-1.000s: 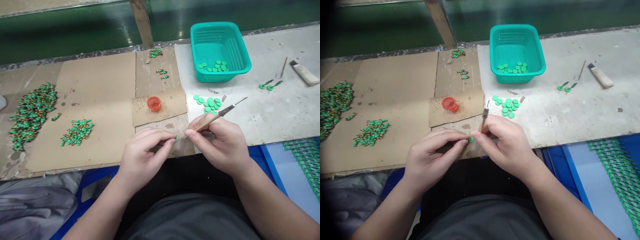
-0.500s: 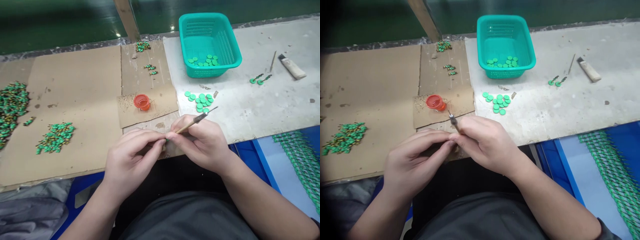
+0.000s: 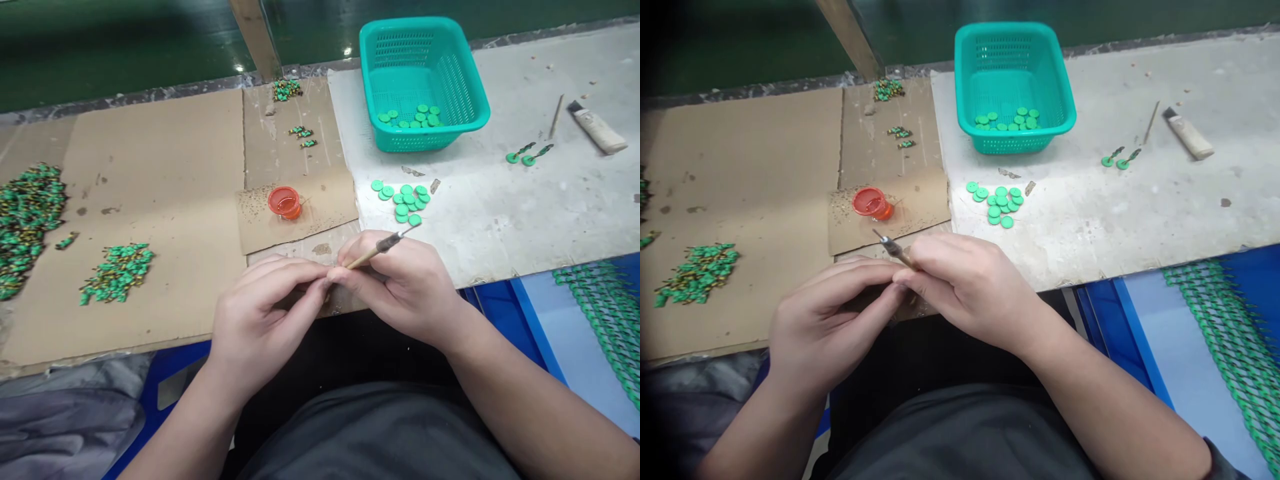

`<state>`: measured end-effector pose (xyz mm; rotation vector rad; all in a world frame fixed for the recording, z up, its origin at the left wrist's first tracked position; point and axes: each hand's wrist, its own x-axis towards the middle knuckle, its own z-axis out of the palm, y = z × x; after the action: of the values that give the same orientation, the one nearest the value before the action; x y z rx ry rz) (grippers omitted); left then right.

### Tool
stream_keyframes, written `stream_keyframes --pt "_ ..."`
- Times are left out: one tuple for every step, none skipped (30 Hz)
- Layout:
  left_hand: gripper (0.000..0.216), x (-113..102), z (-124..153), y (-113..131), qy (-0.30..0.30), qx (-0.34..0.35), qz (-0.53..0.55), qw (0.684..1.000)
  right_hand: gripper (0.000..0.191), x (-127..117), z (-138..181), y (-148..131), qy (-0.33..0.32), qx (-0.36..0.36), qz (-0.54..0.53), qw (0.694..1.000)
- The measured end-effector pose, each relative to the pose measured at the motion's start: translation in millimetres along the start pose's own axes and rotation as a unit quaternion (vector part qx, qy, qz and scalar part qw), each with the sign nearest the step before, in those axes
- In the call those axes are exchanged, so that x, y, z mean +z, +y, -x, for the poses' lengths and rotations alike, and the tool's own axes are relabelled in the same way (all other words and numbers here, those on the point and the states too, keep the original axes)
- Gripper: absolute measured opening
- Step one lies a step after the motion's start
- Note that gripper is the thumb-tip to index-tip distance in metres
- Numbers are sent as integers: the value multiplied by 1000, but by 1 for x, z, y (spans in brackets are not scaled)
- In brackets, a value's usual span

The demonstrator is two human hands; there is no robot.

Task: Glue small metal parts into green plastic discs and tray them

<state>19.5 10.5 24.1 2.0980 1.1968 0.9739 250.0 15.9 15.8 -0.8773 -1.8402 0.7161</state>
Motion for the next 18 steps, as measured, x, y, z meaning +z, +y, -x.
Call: stream_keyframes --pt "14 0 0 0 1 -1 -1 1000 25 0 0 0 0 2 6 1000" --pt "14 0 0 0 1 -2 -2 1000 25 0 0 0 -2 6 11 1000" --pt "13 -1 0 0 2 -2 -2 1000 26 0 0 -1 -4 11 17 1000" --pt "13 -1 0 1 4 -2 -2 1000 28 1 0 -1 -7 15 20 1000" --pt "13 -1 0 1 5 -1 -2 1000 29 1 1 -1 -10 18 22 1000" --pt "13 -1 0 1 5 1 -2 1000 29 2 1 -1 -12 19 22 1000" --pt "12 0 -1 2 5 2 -2 1000 30 2 1 -1 -14 19 21 999" --pt "13 0 -1 2 4 2 -2 1000 29 3 2 -1 -15 18 20 1000" --pt "13 0 -1 2 3 3 -3 1000 29 4 2 0 -15 17 19 1000" --pt "13 0 -2 2 3 4 -4 1000 29 4 2 1 -16 15 17 1000" --pt "13 0 -2 1 3 6 -6 1000 29 5 2 1 -17 13 16 1000" --pt "13 1 -2 1 3 9 -7 1000 28 5 2 2 -15 10 14 1000" --pt "13 1 -2 1 4 12 -8 1000 27 5 2 3 -13 5 11 1000" --pt "13 1 -2 1 6 14 -8 1000 26 4 1 3 -10 1 8 1000" --pt "13 1 -2 1 6 13 -8 1000 24 3 1 3 -3 -1 3 1000" --pt "13 1 -2 1 5 9 -7 1000 23 2 0 3 13 -2 -3 1000" --pt "14 1 -2 1 5 4 -6 1000 21 1 0 2 34 2 -8 999" --pt "15 1 -2 1 4 0 -6 1000 21 0 -1 2 56 8 -10 998"
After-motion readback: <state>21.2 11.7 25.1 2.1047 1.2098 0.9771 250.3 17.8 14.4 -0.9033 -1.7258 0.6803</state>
